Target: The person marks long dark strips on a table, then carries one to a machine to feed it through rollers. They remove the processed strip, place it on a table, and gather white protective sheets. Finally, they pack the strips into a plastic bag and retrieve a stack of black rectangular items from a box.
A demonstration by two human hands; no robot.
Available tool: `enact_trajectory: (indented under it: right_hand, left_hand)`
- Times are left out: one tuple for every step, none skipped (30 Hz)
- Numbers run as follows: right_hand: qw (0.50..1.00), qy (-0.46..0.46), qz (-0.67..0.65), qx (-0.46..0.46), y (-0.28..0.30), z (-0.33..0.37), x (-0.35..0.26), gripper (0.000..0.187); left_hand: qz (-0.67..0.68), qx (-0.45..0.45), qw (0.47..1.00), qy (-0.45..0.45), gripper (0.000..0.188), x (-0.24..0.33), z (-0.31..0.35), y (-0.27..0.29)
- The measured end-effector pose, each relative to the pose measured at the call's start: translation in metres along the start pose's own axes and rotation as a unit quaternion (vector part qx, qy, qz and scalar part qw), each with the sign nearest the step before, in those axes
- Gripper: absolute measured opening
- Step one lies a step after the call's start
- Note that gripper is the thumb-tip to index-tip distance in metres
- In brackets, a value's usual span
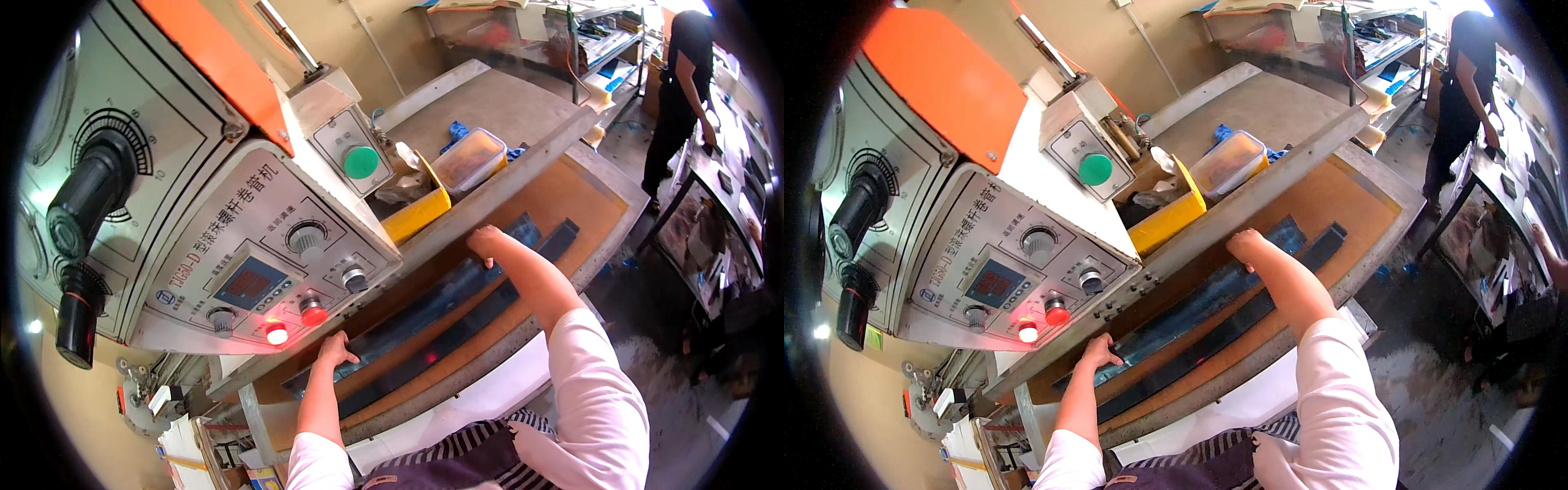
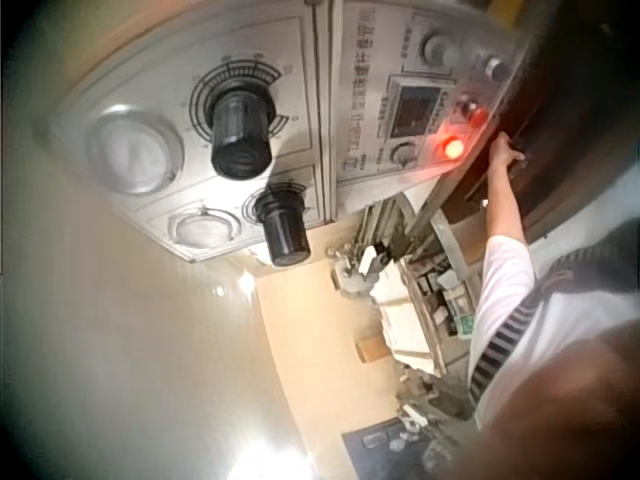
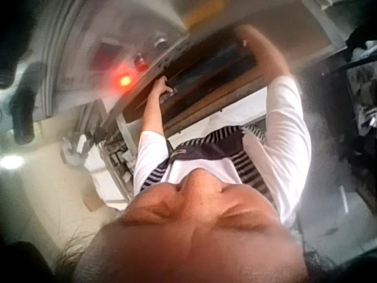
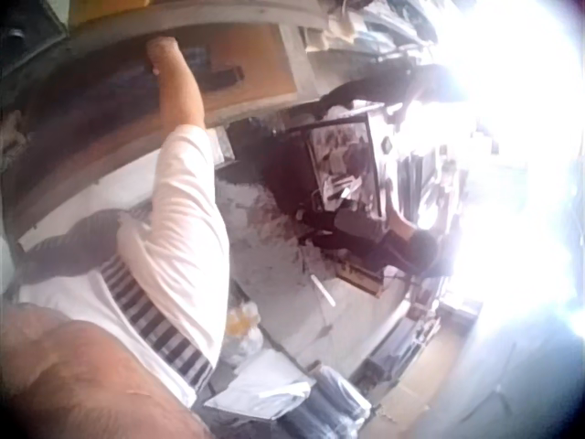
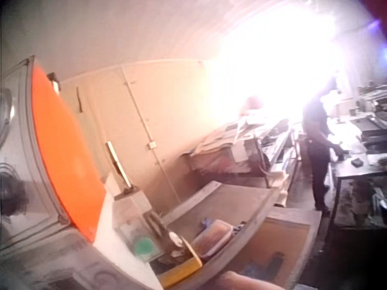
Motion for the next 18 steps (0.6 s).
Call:
enact_trajectory:
  right_hand:
    - [1.0,-0.002,0.005,0.011,0.003,-0.004,-0.002,0.061]
    - [1.0,-0.005,0.011,0.023,0.006,-0.005,-0.001,0.062]
    - [0.999,-0.011,0.007,0.042,-0.003,-0.012,0.002,0.063]
    - [0.998,-0.018,0.003,0.062,-0.011,-0.02,0.005,0.065]
    - [0.996,-0.027,-0.002,0.081,-0.019,-0.025,0.01,0.066]
    - [0.996,-0.027,0.014,0.08,-0.013,-0.02,0.005,0.065]
    - [0.996,-0.027,0.03,0.079,-0.009,-0.014,0.0,0.064]
    - [0.996,-0.021,0.048,0.078,-0.001,-0.002,-0.012,0.064]
    - [0.996,-0.01,0.043,0.076,0.003,0.008,-0.02,0.066]
    - [0.997,0.001,0.038,0.073,0.008,0.019,-0.028,0.069]
    - [0.997,0.005,0.032,0.071,0.009,0.029,-0.032,0.071]
    - [0.992,0.016,0.045,0.114,0.006,0.037,-0.038,0.074]
    - [0.986,0.027,0.057,0.157,0.001,0.045,-0.045,0.076]
    - [0.976,0.042,0.07,0.2,0.001,0.052,-0.052,0.079]
    - [0.977,0.041,0.085,0.192,0.001,0.054,-0.056,0.08]
    - [0.977,0.039,0.101,0.184,0.003,0.055,-0.061,0.082]
    - [0.977,0.036,0.118,0.177,0.004,0.056,-0.062,0.083]
    - [0.976,0.029,0.118,0.18,0.003,0.053,-0.061,0.081]
  left_hand:
    - [0.0,-0.004,1.0,0.0,0.066,-0.003,-0.003,-0.001]
    - [0.009,-0.004,1.0,0.014,0.067,-0.008,-0.008,-0.002]
    - [0.018,-0.005,0.999,0.026,0.068,-0.009,-0.013,-0.004]
    - [0.027,-0.006,0.999,0.037,0.068,-0.01,-0.017,-0.006]
    - [-0.003,-0.003,1.0,0.029,0.073,-0.002,-0.019,-0.006]
    - [-0.029,0.002,0.999,0.029,0.078,0.004,-0.009,-0.007]
    - [-0.056,0.007,0.998,0.029,0.083,0.007,-0.004,-0.007]
    - [-0.031,0.012,0.999,0.035,0.09,0.002,0.005,-0.008]
    - [-0.008,0.017,0.999,0.038,0.098,-0.002,0.009,-0.009]
    - [0.015,0.022,0.999,0.041,0.105,-0.005,0.014,-0.009]
    - [-0.022,0.017,0.999,0.021,0.11,0.002,0.019,-0.007]
    - [-0.059,0.012,0.998,0.0,0.114,0.013,0.028,-0.007]
    - [-0.095,0.007,0.995,-0.021,0.119,0.019,0.032,-0.008]
    - [-0.137,0.01,0.988,-0.075,0.118,0.016,0.038,-0.014]
    - [-0.156,0.014,0.984,-0.082,0.118,0.011,0.041,-0.02]
    - [-0.175,0.018,0.98,-0.09,0.117,0.006,0.043,-0.026]
    - [-0.193,0.023,0.976,-0.099,0.116,0.006,0.044,-0.029]
    - [-0.207,0.041,0.97,-0.123,0.113,0.006,0.042,-0.028]
Point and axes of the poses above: each hand's wrist, its own z-axis away from the middle knuckle, its own y-axis out of the back of the hand, x = y × z, the point moved 3 cm from there along -z, towards the middle knuckle, and after that the axes turned 15 degrees about z, right-handed, at the moved point
